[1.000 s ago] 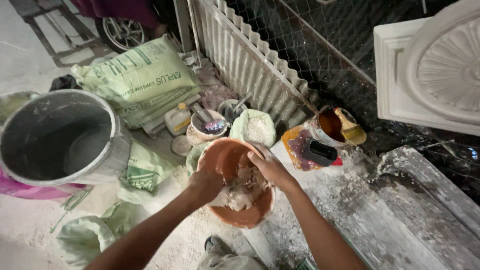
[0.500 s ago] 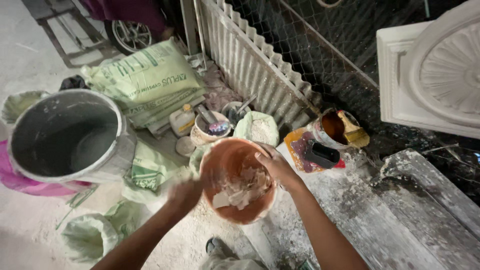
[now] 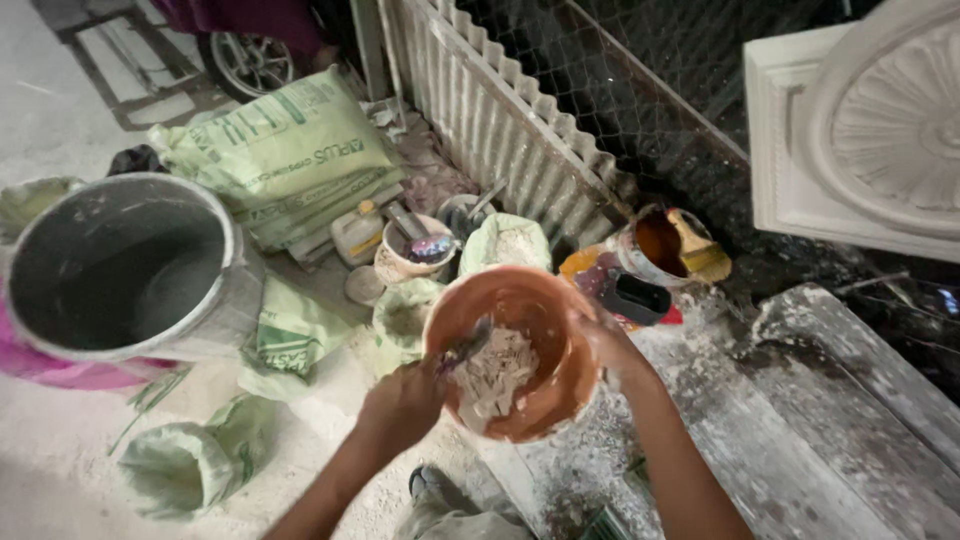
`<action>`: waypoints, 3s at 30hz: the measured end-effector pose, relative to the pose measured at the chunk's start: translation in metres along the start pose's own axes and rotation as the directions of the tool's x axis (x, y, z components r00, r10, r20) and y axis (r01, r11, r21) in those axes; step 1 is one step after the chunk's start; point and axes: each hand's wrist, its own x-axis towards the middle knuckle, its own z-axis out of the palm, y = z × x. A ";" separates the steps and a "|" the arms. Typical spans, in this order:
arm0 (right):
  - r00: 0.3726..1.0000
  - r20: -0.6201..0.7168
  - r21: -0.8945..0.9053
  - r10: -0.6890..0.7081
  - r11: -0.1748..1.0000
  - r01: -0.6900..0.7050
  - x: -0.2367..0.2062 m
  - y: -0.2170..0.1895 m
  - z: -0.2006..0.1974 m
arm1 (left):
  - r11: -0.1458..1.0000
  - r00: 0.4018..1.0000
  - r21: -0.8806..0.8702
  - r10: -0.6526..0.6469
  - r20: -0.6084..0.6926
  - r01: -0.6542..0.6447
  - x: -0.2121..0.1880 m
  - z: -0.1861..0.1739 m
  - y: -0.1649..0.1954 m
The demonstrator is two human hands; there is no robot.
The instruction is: The person scoops gypsum plaster powder from a woven sack into a terracotta bowl, adds water, and kneads and squeezes the mixture by hand until it forms a dough-like mass. They then carry the bowl across the workshop, set it down, and use a small hand tool while working over a pink bowl before scooping more powder from a sack into the terracotta bowl.
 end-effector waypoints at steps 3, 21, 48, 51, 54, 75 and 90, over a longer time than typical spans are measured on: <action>0.999 -0.047 0.311 0.025 0.950 -0.009 -0.008 0.044 -0.045 | 0.899 0.856 -0.203 0.269 -0.443 -0.387 -0.005 0.022 0.036; 0.791 -0.498 0.619 0.357 0.784 0.036 -0.152 0.185 -0.173 | 0.927 0.978 -0.370 -0.026 -0.207 -0.054 0.077 0.196 0.063; 0.990 -0.138 0.565 -0.027 0.819 0.102 0.016 0.100 0.147 | -0.371 0.888 -0.928 -0.421 0.188 0.020 -0.042 0.032 -0.106; 0.995 -0.094 0.639 -0.025 0.765 0.080 0.076 0.090 0.205 | -0.186 0.818 -0.971 -0.528 0.229 0.151 -0.031 -0.016 -0.138; 0.993 -0.116 0.675 0.013 0.735 0.069 0.117 0.074 0.243 | -0.005 0.796 -0.955 -0.551 0.250 0.297 -0.013 -0.049 -0.169; 0.986 0.009 0.901 0.165 0.427 -0.079 0.151 0.026 0.263 | 0.927 0.950 -0.263 0.207 -0.234 -0.267 0.110 -0.205 -0.068; 0.911 -0.413 0.710 0.018 0.632 0.310 0.130 0.023 0.223 | 0.852 0.754 0.103 0.506 -0.419 -0.514 0.131 -0.110 0.012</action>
